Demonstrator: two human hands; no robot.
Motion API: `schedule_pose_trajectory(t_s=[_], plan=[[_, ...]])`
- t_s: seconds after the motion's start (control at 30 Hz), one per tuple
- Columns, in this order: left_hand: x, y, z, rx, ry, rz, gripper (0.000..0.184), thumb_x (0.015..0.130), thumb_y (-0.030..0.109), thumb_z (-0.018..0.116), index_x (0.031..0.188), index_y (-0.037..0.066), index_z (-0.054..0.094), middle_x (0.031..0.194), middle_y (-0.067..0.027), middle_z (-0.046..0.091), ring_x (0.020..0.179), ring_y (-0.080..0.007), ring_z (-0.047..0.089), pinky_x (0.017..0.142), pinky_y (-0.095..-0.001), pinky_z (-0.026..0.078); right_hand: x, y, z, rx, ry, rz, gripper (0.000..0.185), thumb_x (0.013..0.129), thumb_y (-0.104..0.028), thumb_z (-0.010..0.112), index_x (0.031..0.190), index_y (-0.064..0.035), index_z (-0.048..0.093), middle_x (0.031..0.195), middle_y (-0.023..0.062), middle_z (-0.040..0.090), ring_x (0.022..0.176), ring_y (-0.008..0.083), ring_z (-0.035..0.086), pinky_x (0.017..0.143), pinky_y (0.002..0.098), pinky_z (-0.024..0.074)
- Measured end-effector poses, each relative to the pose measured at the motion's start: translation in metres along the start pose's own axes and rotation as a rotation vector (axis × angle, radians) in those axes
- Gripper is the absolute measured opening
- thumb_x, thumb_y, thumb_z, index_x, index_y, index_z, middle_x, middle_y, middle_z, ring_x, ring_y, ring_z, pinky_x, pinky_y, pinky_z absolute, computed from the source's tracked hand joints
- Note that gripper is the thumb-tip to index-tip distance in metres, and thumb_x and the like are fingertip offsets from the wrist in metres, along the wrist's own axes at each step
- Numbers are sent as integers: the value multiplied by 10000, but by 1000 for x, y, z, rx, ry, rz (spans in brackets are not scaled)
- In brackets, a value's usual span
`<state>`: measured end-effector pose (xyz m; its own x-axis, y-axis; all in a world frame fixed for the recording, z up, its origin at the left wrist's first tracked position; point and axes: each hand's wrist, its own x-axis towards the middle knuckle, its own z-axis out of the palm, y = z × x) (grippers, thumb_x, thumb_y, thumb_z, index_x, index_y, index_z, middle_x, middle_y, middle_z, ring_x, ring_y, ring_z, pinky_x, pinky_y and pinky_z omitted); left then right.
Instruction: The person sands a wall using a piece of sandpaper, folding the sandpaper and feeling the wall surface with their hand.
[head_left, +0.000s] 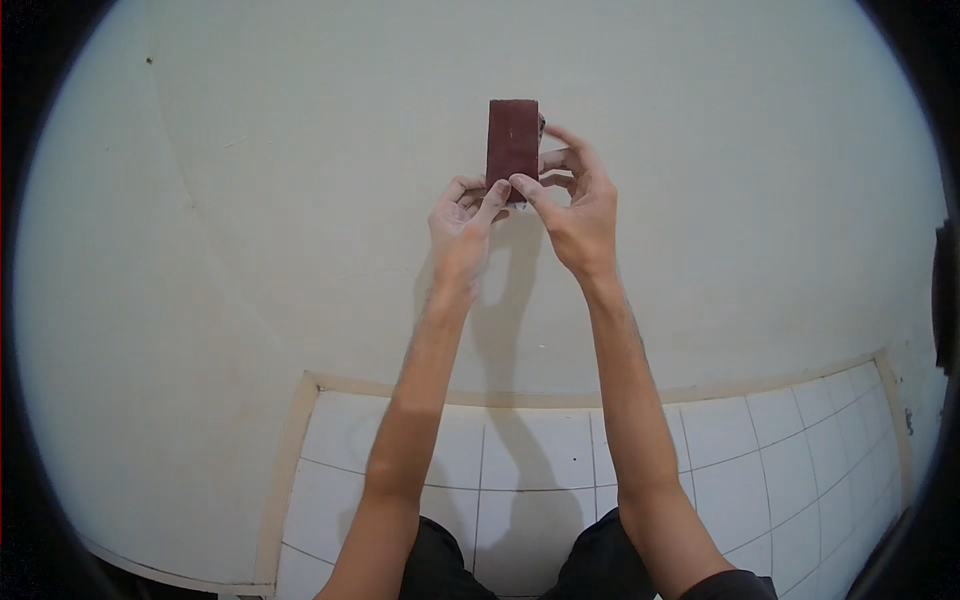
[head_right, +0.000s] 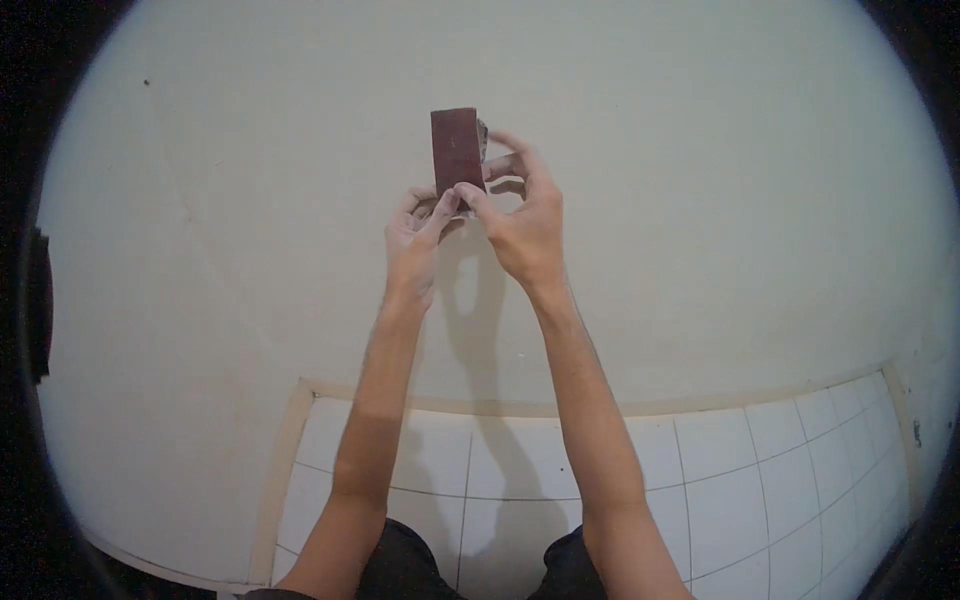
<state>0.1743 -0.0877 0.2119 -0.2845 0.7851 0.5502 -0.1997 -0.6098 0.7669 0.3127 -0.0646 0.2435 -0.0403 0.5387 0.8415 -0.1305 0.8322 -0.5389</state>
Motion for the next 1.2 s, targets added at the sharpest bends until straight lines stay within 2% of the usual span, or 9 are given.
schedule_pose_trajectory(t_s=[0.2, 0.3, 0.43, 0.47, 0.57, 0.77, 0.8, 1.0, 1.2], plan=[[5, 10, 1, 284, -90, 131, 289, 989, 170, 700, 1222, 5, 658, 1146, -118, 730, 1058, -176, 686, 942, -328, 537, 7, -7, -13, -76, 272, -177, 336, 836, 64, 729, 1155, -37, 753, 976, 74, 658, 829, 145, 667, 779, 308, 574], [8, 24, -6, 377, -14, 81, 334, 991, 220, 686, 1253, 13, 669, 1161, -118, 732, 1090, -193, 681, 990, -357, 520, 11, 2, -31, -464, 527, -489, 367, 813, 130, 712, 1124, -55, 773, 989, 58, 640, 880, 147, 677, 721, 285, 584], [12, 32, -13, 422, 13, 81, 318, 999, 257, 672, 1214, 23, 693, 1151, -110, 736, 1080, -193, 686, 976, -359, 526, 10, 31, -44, -736, 441, -674, 432, 775, 154, 705, 1135, -76, 778, 1244, 107, 691, 1125, 287, 684, 887, 384, 592], [14, 32, -15, 430, 16, 82, 314, 1001, 253, 669, 1211, 22, 694, 1149, -109, 737, 1078, -193, 687, 973, -356, 527, 7, 39, -47, -820, 302, -667, 483, 780, 133, 674, 1190, -107, 762, 1345, 128, 674, 1243, 342, 642, 1035, 436, 551], [17, 30, -19, 452, 23, 83, 304, 1005, 245, 662, 1208, 22, 696, 1140, -106, 739, 1070, -191, 689, 962, -351, 530, -20, 82, -35, -829, 78, -506, 500, 805, 95, 623, 1258, -92, 725, 1346, 123, 680, 1327, 333, 593, 1108, 461, 509], [23, 28, -28, 430, 51, 107, 266, 1009, 214, 643, 1172, 13, 705, 1092, -98, 752, 1025, -181, 699, 933, -337, 521, -88, 133, -29, -887, -131, -558, 567, 827, 108, 534, 1372, -15, 624, 1483, 139, 575, 1405, 313, 520, 1159, 453, 462], [25, 28, -28, 427, 49, 109, 267, 1009, 215, 643, 1172, 12, 705, 1092, -99, 752, 1021, -180, 701, 929, -336, 521, -87, 138, -33, -956, -205, -546, 609, 875, 45, 540, 1479, -33, 523, 1571, 145, 476, 1459, 301, 454, 1197, 457, 410], [25, 34, -27, 478, 32, 99, 283, 1009, 230, 646, 1198, 27, 700, 1135, -105, 742, 1063, -179, 690, 953, -348, 532, -20, 75, -31, -1070, 1, -243, 673, 960, -195, 525, 1603, -99, 352, 1685, 128, 284, 1555, 334, 259, 1269, 546, 202], [26, 27, -32, 482, 49, 53, 301, 1010, 249, 644, 1212, 31, 696, 1145, -104, 741, 1066, -182, 690, 961, -351, 528, -42, 101, -47, -1021, -12, -249, 639, 957, -185, 472, 1589, -136, 398, 1682, 86, 310, 1548, 366, 272, 1258, 560, 199]])
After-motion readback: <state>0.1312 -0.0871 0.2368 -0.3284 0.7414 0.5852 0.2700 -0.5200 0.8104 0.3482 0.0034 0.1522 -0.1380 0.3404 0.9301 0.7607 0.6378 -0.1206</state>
